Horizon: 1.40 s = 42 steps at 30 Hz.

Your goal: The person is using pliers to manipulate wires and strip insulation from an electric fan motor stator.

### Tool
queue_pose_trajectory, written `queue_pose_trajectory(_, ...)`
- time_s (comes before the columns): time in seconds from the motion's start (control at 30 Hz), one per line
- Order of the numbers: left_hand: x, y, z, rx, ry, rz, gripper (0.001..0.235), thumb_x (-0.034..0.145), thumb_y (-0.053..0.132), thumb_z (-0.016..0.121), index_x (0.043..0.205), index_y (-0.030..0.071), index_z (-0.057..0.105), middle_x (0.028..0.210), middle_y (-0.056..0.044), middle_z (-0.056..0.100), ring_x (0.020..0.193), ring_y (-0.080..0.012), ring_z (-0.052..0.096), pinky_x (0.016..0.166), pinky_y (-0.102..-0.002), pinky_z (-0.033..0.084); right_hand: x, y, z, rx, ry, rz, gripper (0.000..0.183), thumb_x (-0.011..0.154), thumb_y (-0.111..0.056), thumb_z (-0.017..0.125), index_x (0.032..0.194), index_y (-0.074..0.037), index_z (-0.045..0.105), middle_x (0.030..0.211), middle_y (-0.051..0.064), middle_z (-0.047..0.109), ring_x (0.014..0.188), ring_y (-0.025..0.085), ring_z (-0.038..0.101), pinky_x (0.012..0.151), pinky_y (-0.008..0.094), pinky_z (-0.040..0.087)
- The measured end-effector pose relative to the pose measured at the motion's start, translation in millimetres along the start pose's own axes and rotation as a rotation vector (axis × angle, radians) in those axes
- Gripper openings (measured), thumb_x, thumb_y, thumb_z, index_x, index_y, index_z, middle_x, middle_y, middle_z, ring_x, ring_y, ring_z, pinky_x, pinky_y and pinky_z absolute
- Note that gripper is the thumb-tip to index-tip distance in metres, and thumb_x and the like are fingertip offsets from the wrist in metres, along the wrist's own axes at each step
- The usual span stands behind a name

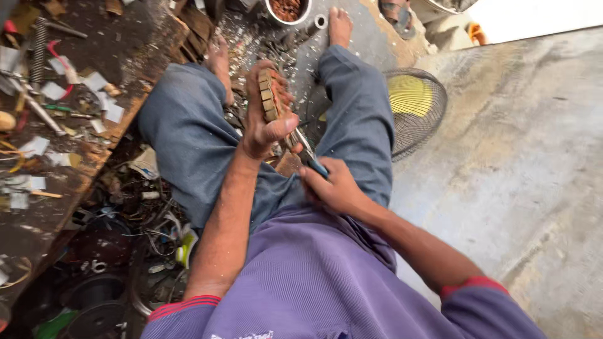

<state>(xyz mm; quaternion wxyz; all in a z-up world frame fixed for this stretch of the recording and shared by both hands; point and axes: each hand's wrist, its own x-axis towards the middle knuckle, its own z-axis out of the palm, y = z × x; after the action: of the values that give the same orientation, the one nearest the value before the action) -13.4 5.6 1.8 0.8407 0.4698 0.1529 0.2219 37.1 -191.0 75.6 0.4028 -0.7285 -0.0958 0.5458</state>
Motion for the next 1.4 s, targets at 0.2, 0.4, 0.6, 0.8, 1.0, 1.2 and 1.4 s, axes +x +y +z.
queue_pose_trajectory(0.2, 10, -25, -13, 0.278, 0.162, 0.191, 0.109, 0.073, 0.033, 0.080, 0.162, 0.013, 0.021, 0.124, -0.007, 0.042, 0.108, -0.0206, 0.047, 0.106, -0.035, 0.050, 24, -11, -4, -0.317, 0.118, -0.186, 0.030, 0.098, -0.024, 0.065, 0.077, -0.003, 0.063, 0.060, 0.003, 0.062, 0.053, 0.010, 0.057, 0.049, 0.029, 0.046)
queue_pose_trajectory(0.4, 15, -24, -14, -0.378, 0.107, 0.003, 0.096, 0.081, 0.022, 0.079, 0.160, 0.011, 0.026, 0.123, -0.009, 0.046, 0.111, -0.0220, 0.053, 0.104, -0.039, 0.055, 39, -7, -22, 0.688, -0.516, 0.168, 0.026, 0.104, -0.032, 0.061, 0.098, -0.007, 0.063, 0.101, 0.015, 0.067, 0.084, 0.028, 0.068, 0.073, 0.045, 0.056)
queue_pose_trajectory(0.6, 9, -14, 7, -0.995, -0.105, -0.230, 0.087, 0.084, 0.034, 0.080, 0.156, 0.013, 0.037, 0.130, -0.018, 0.058, 0.113, -0.0321, 0.065, 0.089, -0.051, 0.063, 6, 12, 24, 1.270, -0.713, 0.012, 0.037, 0.108, -0.039, 0.054, 0.104, -0.004, 0.063, 0.137, 0.025, 0.061, 0.129, 0.043, 0.061, 0.114, 0.062, 0.045)
queue_pose_trajectory(0.8, 8, -5, 6, -1.010, -0.129, -0.188, 0.087, 0.084, 0.036, 0.080, 0.156, 0.013, 0.038, 0.131, -0.021, 0.058, 0.116, -0.0341, 0.066, 0.091, -0.052, 0.063, 2, -4, 27, 0.744, -0.372, -0.052, 0.031, 0.105, -0.027, 0.062, 0.114, 0.003, 0.064, 0.141, 0.028, 0.058, 0.127, 0.045, 0.059, 0.112, 0.060, 0.046)
queue_pose_trajectory(1.0, 8, -3, 5, -0.976, -0.148, -0.111, 0.083, 0.088, 0.036, 0.079, 0.156, 0.012, 0.038, 0.130, -0.022, 0.057, 0.116, -0.0349, 0.065, 0.089, -0.051, 0.062, -9, -9, 19, 1.132, -0.659, 0.120, 0.033, 0.099, -0.034, 0.061, 0.099, -0.002, 0.065, 0.122, 0.019, 0.063, 0.110, 0.034, 0.066, 0.097, 0.049, 0.053)
queue_pose_trajectory(1.2, 6, 8, 10, -0.973, -0.215, -0.174, 0.091, 0.085, 0.039, 0.082, 0.159, 0.012, 0.036, 0.132, -0.021, 0.056, 0.118, -0.0328, 0.065, 0.091, -0.050, 0.062, -9, 16, 27, 1.397, -0.738, 0.234, 0.044, 0.114, -0.036, 0.061, 0.084, -0.004, 0.056, 0.092, 0.010, 0.058, 0.078, 0.020, 0.055, 0.069, 0.033, 0.046)
queue_pose_trajectory(1.4, 14, 6, -5, -0.249, -0.004, -0.095, 0.088, 0.083, 0.041, 0.083, 0.153, 0.012, 0.039, 0.127, -0.017, 0.053, 0.111, -0.0310, 0.062, 0.085, -0.050, 0.060, 5, 40, -23, -0.615, 0.298, -0.398, 0.014, 0.085, -0.016, 0.070, 0.084, -0.003, 0.066, 0.079, 0.019, 0.065, 0.072, 0.034, 0.064, 0.066, 0.045, 0.051)
